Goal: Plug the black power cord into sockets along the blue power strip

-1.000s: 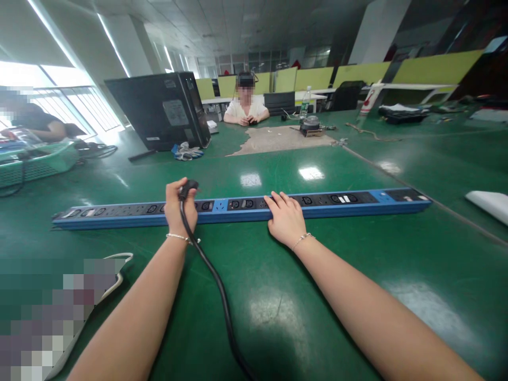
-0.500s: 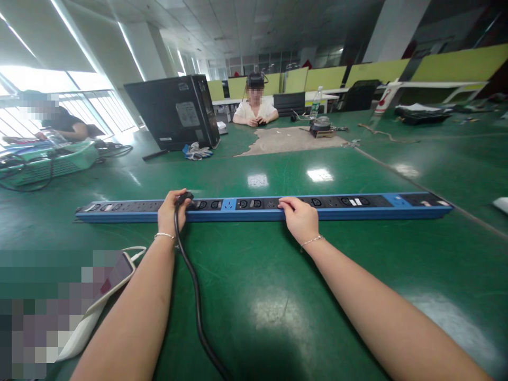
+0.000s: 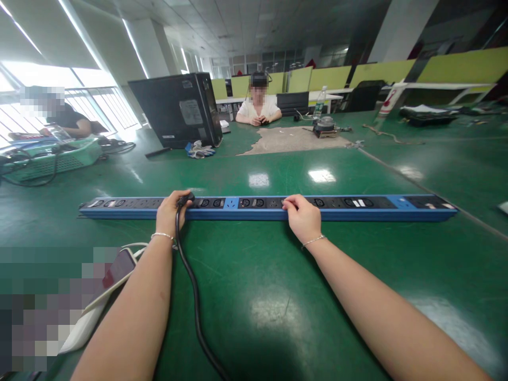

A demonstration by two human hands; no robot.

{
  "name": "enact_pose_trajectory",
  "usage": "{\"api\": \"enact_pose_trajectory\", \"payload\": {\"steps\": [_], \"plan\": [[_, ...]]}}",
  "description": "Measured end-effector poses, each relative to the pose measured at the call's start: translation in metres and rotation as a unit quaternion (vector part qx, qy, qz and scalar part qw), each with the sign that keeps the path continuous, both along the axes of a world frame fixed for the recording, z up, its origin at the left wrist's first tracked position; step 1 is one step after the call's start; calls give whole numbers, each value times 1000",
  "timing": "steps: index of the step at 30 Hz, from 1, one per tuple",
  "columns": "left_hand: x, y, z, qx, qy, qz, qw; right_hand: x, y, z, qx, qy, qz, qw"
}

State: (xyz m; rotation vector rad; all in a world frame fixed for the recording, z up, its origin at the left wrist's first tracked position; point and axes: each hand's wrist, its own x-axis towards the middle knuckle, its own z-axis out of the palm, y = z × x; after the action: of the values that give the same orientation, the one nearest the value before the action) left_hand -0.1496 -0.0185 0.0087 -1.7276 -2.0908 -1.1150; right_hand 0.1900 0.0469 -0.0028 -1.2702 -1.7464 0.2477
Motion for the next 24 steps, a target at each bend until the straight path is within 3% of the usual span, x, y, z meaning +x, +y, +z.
{"api": "enact_pose_trajectory", "payload": {"steps": [7, 13, 19, 21, 24], "plan": [[-2, -3, 5, -37, 39, -13, 998, 1, 2, -2, -14, 20, 17, 1000], [-8, -9, 21, -175, 35, -32, 983, 2, 2, -4, -1, 13, 25, 1000], [0, -3, 41, -197, -13, -11, 980, 1, 2, -3, -2, -3, 19, 1000], [5, 0, 46, -206, 10, -5, 978, 1, 2, -3, 0, -7, 18, 1000], [9, 3, 49, -243, 61, 56, 966, 2, 2, -3, 1, -14, 18, 1000]]}}
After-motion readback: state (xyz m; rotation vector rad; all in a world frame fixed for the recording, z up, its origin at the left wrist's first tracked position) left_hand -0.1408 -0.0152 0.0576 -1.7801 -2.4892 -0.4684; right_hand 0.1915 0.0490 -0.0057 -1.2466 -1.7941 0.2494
